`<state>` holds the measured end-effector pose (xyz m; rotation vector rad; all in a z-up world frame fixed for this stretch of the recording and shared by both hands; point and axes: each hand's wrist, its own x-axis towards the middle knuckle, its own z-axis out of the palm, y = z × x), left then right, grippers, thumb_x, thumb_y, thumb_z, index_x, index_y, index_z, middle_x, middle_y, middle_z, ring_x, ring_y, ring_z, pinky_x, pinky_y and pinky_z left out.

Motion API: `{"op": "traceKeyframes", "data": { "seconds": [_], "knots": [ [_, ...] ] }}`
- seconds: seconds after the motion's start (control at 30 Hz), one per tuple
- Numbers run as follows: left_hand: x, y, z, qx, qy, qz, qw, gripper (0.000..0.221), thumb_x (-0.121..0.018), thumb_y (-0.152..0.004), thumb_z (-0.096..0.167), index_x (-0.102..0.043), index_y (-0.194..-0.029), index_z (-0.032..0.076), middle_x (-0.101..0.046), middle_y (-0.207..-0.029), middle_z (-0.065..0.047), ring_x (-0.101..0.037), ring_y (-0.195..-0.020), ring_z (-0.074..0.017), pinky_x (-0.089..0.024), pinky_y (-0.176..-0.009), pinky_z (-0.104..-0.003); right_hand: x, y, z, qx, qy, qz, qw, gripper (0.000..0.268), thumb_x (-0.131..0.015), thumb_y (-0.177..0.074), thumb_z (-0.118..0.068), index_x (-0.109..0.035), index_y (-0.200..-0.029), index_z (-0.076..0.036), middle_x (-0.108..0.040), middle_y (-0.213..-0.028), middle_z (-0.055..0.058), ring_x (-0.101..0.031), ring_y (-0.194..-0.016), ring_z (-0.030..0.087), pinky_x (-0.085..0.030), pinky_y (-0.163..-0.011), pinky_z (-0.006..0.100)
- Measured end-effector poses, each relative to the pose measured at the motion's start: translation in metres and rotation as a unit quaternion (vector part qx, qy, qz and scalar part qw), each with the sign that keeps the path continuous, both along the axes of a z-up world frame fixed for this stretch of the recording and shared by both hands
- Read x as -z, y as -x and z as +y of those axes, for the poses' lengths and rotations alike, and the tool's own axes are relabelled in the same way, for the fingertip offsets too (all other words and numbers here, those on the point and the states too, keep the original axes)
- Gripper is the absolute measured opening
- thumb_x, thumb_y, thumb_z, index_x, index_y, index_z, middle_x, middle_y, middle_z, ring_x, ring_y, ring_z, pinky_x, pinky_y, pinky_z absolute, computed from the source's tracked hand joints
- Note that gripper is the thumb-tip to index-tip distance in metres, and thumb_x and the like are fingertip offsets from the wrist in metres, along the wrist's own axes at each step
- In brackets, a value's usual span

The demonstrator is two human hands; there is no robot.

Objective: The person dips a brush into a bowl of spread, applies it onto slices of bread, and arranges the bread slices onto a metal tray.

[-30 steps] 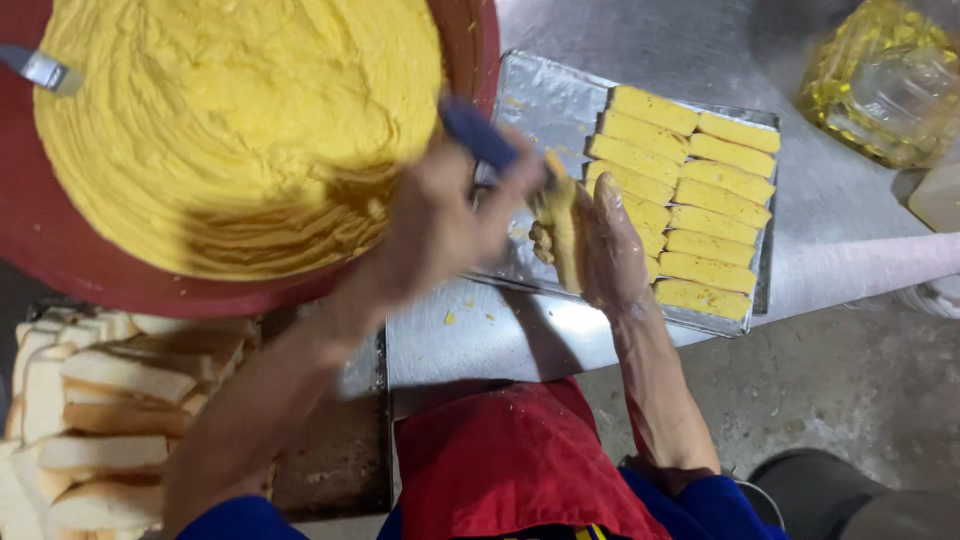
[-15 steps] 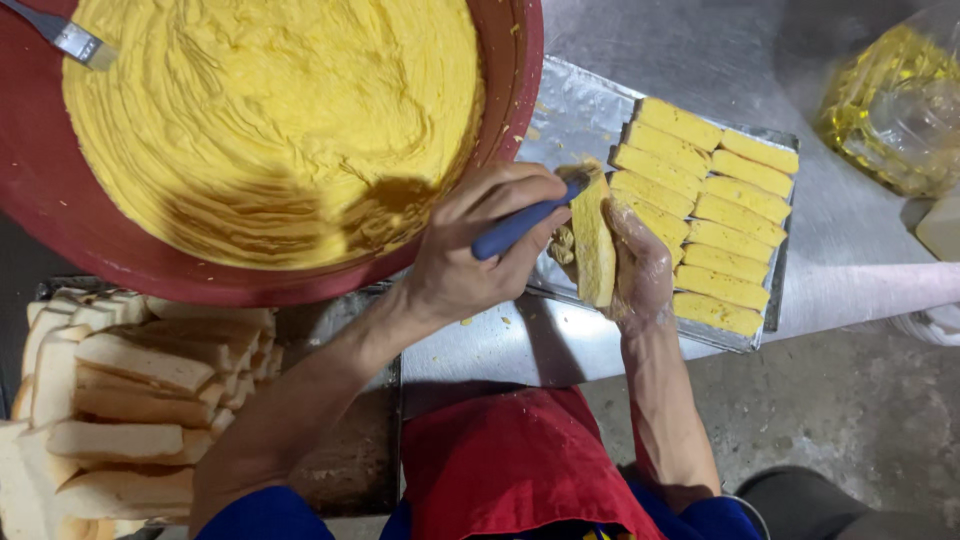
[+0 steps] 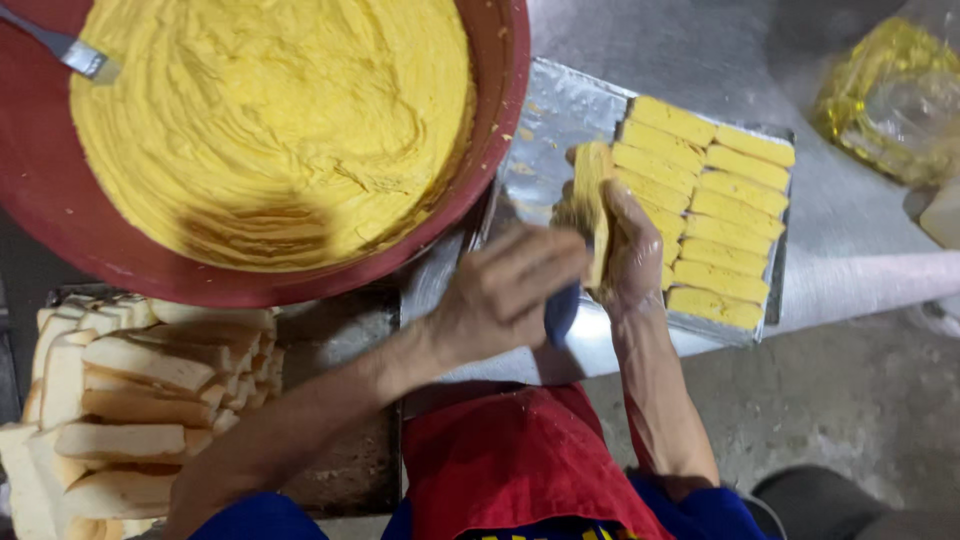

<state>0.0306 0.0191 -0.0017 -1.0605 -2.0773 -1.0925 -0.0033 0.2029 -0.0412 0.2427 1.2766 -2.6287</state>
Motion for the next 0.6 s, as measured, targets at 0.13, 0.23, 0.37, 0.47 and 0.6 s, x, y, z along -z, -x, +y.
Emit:
{"op": "traceKeyframes", "data": {
  "seconds": [0.13,0.23,0.37,0.47,0.6],
  "knots": [
    [-0.011,-0.049,0.005,0.054,0.037,-0.127,0.99,0.02,-0.072,-0.095,0.004,-0.064,-0.113,0.001,-0.071,-0.108,-0.013,-0.073,-0.1,-0.0256,-0.064,-0.069,-0.03,0.0,0.0,0.004,0.041,0.048,0.037,0.997,0.05,-0.043,-0.108,-0.03,-0.05,-0.148,0.0,-0.061,-0.102,0.008,-0.062,-0.085,0.019,-0.054,-0.071,0.029],
    [-0.026,-0.038,-0.009,0.011,-0.082,-0.142,0.986,0.019,-0.073,-0.1,0.009,-0.064,-0.116,0.004,-0.07,-0.109,-0.011,-0.073,-0.099,-0.0224,-0.066,-0.082,-0.032,0.0,0.0,0.004,0.04,0.083,0.065,0.994,0.048,-0.044,-0.111,-0.029,-0.05,-0.149,0.001,-0.061,-0.103,0.009,-0.061,-0.087,0.02,-0.053,-0.075,0.03],
    [-0.041,-0.017,-0.022,-0.041,-0.149,-0.2,0.968,0.014,-0.073,-0.103,0.009,-0.065,-0.113,0.003,-0.072,-0.107,-0.005,-0.076,-0.091,-0.0161,-0.065,-0.077,-0.028,0.013,0.004,-0.001,0.052,0.065,0.065,0.994,0.05,-0.044,-0.109,-0.034,-0.052,-0.146,-0.002,-0.063,-0.102,0.009,-0.062,-0.084,0.019,-0.054,-0.071,0.031],
    [-0.04,-0.017,-0.015,-0.094,-0.195,-0.278,0.936,0.014,-0.077,-0.102,0.008,-0.069,-0.11,-0.001,-0.073,-0.098,-0.003,-0.073,-0.083,-0.0154,-0.06,-0.072,-0.03,0.024,0.002,0.001,0.057,0.054,0.077,0.994,0.044,-0.05,-0.114,-0.029,-0.053,-0.145,0.002,-0.06,-0.104,0.01,-0.062,-0.09,0.019,-0.056,-0.079,0.033],
    [-0.022,-0.009,-0.004,-0.079,-0.211,-0.244,0.943,0.017,-0.076,-0.102,0.008,-0.067,-0.115,0.0,-0.071,-0.106,-0.006,-0.075,-0.084,-0.0153,-0.063,-0.068,-0.025,0.027,-0.002,-0.001,0.099,0.016,0.038,0.994,0.043,-0.051,-0.109,-0.035,-0.056,-0.136,-0.002,-0.065,-0.101,0.012,-0.065,-0.084,0.019,-0.056,-0.07,0.031]
  ]
}}
